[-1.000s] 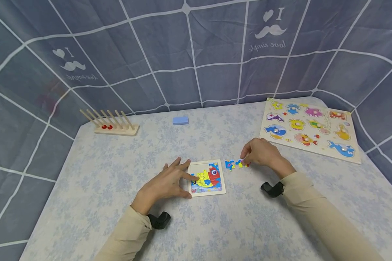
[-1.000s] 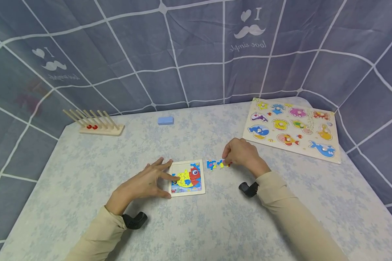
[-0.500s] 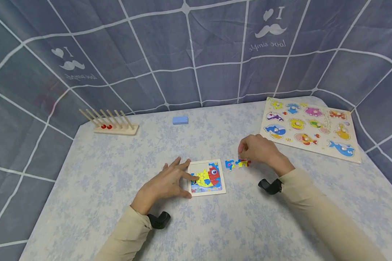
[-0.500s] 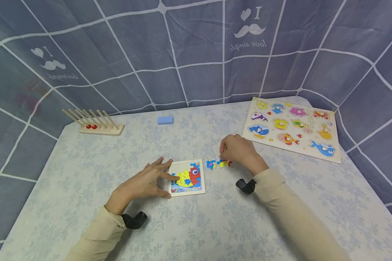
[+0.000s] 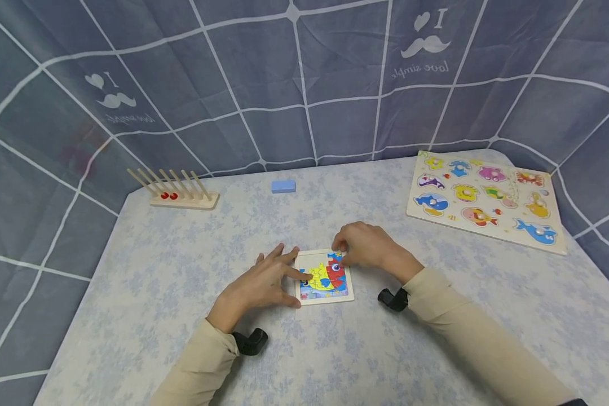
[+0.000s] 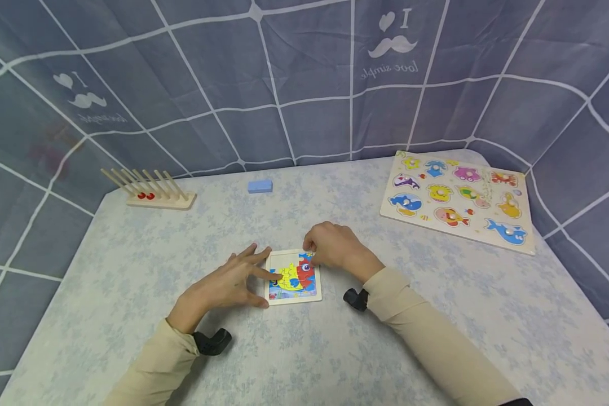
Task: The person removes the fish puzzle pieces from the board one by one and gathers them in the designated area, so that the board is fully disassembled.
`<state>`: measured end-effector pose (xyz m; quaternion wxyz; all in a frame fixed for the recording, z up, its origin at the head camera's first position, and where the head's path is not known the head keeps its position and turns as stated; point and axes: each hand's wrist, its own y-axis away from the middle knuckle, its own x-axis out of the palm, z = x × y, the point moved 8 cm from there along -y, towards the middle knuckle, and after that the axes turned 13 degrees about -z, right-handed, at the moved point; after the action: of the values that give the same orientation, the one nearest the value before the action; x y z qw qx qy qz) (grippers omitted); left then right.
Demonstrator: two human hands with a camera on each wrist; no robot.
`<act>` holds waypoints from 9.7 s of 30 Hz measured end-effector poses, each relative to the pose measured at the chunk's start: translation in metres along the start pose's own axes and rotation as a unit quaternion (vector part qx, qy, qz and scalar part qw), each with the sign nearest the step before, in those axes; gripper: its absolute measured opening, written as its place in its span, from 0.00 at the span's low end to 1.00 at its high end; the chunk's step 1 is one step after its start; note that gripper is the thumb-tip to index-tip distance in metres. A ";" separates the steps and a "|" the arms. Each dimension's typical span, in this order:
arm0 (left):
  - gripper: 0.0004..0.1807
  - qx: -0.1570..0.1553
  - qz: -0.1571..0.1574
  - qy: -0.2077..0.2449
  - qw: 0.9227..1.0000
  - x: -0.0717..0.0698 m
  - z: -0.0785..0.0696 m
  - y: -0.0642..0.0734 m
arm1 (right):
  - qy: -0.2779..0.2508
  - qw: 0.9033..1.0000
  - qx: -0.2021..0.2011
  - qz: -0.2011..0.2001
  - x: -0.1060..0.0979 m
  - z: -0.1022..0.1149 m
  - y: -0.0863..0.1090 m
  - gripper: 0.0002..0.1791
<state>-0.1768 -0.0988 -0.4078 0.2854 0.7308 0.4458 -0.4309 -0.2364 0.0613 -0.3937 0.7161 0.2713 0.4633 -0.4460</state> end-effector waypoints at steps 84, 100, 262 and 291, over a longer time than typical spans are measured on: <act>0.32 -0.005 0.000 0.006 1.000 0.003 0.000 -0.002 | -0.244 0.963 0.079 -0.077 -0.012 -0.018 0.023 0.12; 0.32 -0.008 -0.002 0.007 1.000 0.002 -0.001 -0.002 | -0.202 0.967 0.139 -0.065 -0.040 -0.096 0.057 0.12; 0.46 -0.048 -0.013 -0.063 0.997 -0.001 0.019 -0.011 | -0.308 0.949 0.063 -0.015 0.020 0.009 0.021 0.09; 0.46 -0.056 -0.012 -0.056 0.997 -0.002 0.018 -0.011 | -0.220 0.962 0.147 -0.066 0.000 -0.059 0.055 0.08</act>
<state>-0.1942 -0.1091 -0.4153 0.3451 0.6828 0.4614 -0.4493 -0.2126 0.1339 -0.4200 0.7218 0.2376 0.2405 -0.6040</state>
